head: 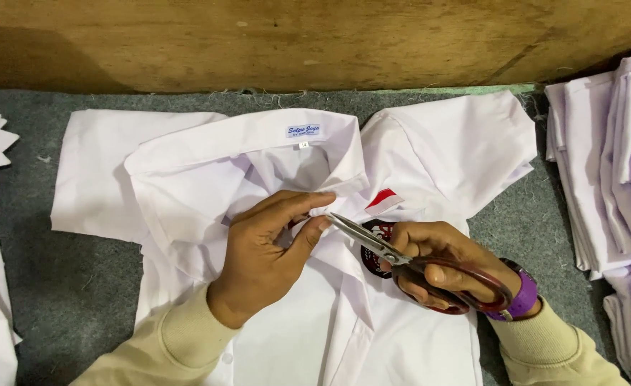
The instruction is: Trimming loose threads from a white shirt using scissors and folding the collar for inspection.
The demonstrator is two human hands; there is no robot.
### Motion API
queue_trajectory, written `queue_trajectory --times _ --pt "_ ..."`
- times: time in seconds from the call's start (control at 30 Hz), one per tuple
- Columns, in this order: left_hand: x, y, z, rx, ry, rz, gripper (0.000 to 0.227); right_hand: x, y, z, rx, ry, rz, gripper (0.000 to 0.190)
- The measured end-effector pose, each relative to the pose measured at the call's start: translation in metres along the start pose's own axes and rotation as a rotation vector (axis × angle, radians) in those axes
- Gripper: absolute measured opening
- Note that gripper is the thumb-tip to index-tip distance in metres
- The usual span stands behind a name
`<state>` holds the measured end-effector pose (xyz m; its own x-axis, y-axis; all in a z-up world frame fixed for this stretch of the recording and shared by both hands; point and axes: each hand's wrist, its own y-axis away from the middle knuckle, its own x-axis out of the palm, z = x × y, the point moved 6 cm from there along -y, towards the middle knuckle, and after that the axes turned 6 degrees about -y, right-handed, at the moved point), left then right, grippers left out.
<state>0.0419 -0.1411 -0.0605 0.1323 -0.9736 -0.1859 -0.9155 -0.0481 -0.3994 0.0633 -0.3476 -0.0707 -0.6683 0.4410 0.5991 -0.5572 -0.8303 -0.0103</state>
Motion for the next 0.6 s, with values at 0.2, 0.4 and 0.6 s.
queue_trajectory --times 0.2,0.4,0.6 --pt "-0.002 -0.001 -0.002 0.007 -0.033 0.003 0.023 -0.002 0.000 -0.002 0.014 -0.010 -0.012 0.055" --pt "-0.002 -0.001 -0.004 0.039 -0.061 -0.003 0.023 -0.009 0.003 -0.007 0.008 -0.028 0.002 0.056" --pt "0.002 0.000 -0.004 0.072 -0.082 0.003 0.025 -0.012 0.006 -0.008 0.015 -0.079 -0.018 0.057"
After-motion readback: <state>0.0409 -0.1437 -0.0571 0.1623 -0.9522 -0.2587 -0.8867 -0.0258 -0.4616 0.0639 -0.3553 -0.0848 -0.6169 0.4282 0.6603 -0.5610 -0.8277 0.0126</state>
